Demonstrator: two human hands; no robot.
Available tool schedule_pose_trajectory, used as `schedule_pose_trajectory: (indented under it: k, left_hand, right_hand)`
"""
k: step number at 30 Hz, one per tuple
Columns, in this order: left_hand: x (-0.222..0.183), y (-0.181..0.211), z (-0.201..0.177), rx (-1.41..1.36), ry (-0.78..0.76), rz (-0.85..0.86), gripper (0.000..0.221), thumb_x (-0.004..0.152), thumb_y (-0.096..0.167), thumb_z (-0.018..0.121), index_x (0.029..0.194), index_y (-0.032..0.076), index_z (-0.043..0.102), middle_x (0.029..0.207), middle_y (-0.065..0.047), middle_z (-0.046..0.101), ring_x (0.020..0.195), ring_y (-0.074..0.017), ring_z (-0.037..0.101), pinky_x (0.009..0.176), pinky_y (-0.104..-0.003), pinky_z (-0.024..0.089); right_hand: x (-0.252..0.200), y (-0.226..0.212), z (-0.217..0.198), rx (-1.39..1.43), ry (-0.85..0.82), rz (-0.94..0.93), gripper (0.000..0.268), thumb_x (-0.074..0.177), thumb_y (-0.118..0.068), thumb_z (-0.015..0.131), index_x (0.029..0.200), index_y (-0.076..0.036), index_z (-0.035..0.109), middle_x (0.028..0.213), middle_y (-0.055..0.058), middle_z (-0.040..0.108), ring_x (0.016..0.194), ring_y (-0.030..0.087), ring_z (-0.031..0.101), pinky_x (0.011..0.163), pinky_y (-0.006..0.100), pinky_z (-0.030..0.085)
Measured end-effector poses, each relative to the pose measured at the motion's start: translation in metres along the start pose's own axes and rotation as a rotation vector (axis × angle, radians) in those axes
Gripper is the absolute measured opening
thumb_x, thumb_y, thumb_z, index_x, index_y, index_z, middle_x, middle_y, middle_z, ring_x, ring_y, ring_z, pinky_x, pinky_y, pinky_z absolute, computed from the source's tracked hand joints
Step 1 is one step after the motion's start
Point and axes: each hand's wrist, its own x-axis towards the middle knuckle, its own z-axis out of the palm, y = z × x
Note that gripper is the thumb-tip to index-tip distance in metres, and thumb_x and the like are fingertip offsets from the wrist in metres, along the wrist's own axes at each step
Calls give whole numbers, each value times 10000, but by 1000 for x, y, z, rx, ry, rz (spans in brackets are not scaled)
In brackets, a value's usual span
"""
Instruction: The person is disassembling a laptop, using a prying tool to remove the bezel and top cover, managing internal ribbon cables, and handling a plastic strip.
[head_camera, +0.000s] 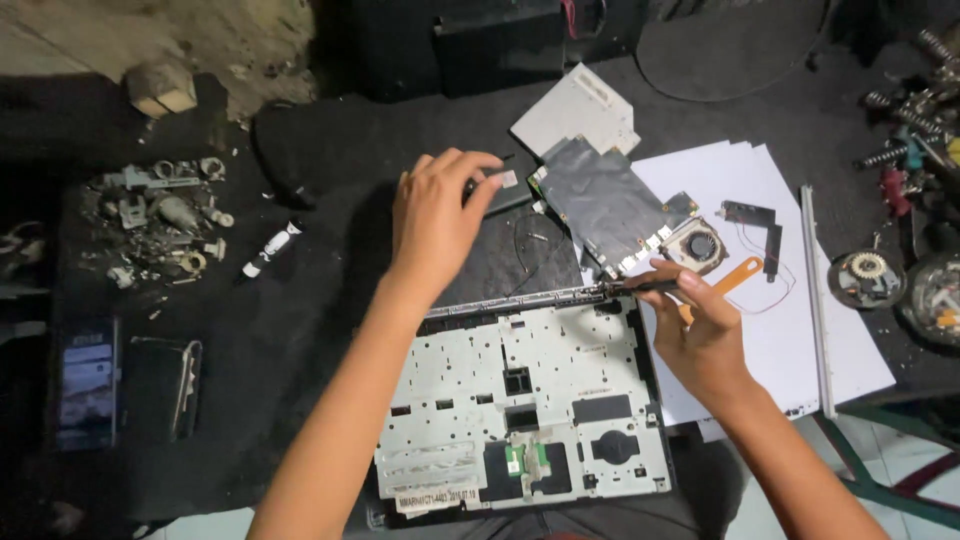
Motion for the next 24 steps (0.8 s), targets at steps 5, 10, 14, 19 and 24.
schedule_pose_trajectory:
  k: [5, 10, 14, 19, 24]
  left_hand:
    - [17, -29, 29, 125, -27, -170, 193, 904, 398, 785, 973, 222, 749, 799, 51, 647, 843, -220, 634, 759, -419, 484]
    - [17, -14, 20, 94, -35, -180, 157, 927, 308, 782, 958, 158, 748, 837, -6, 638, 879, -272, 615, 791, -438, 458]
    - [19, -18, 23, 125, -74, -185, 102, 943, 279, 764, 971, 186, 733, 844, 9, 620, 901, -259, 619, 819, -436, 452]
    - [22, -19, 27, 156, -100, -172, 76, 944, 274, 757, 966, 207, 727, 859, 17, 632, 909, -258, 634, 821, -438, 459]
    - [23, -21, 31, 149, -133, -152, 65, 969, 239, 729, 965, 179, 703, 906, 13, 629, 937, -242, 618, 812, -413, 442]
  right_hand:
    - [-5, 5, 4, 27, 9, 5, 682, 899, 203, 634, 1408, -71, 272, 956, 162, 737, 799, 336, 751, 871, 532, 620]
    - [2, -5, 3, 8, 5, 32, 676, 913, 189, 624, 1399, -109, 259, 961, 166, 740, 806, 347, 752, 870, 526, 619]
    - [-2, -2, 3, 2, 0, 42, 657, 906, 191, 624, 1379, -126, 297, 948, 163, 739, 814, 355, 745, 863, 534, 617]
    - [-1, -2, -1, 9, -26, 45, 640, 907, 171, 622, 1367, -163, 329, 916, 141, 747, 780, 339, 746, 862, 535, 623]
    - [12, -15, -1, -10, -5, 56, 618, 920, 168, 630, 1363, -149, 337, 894, 148, 738, 762, 348, 742, 804, 519, 631]
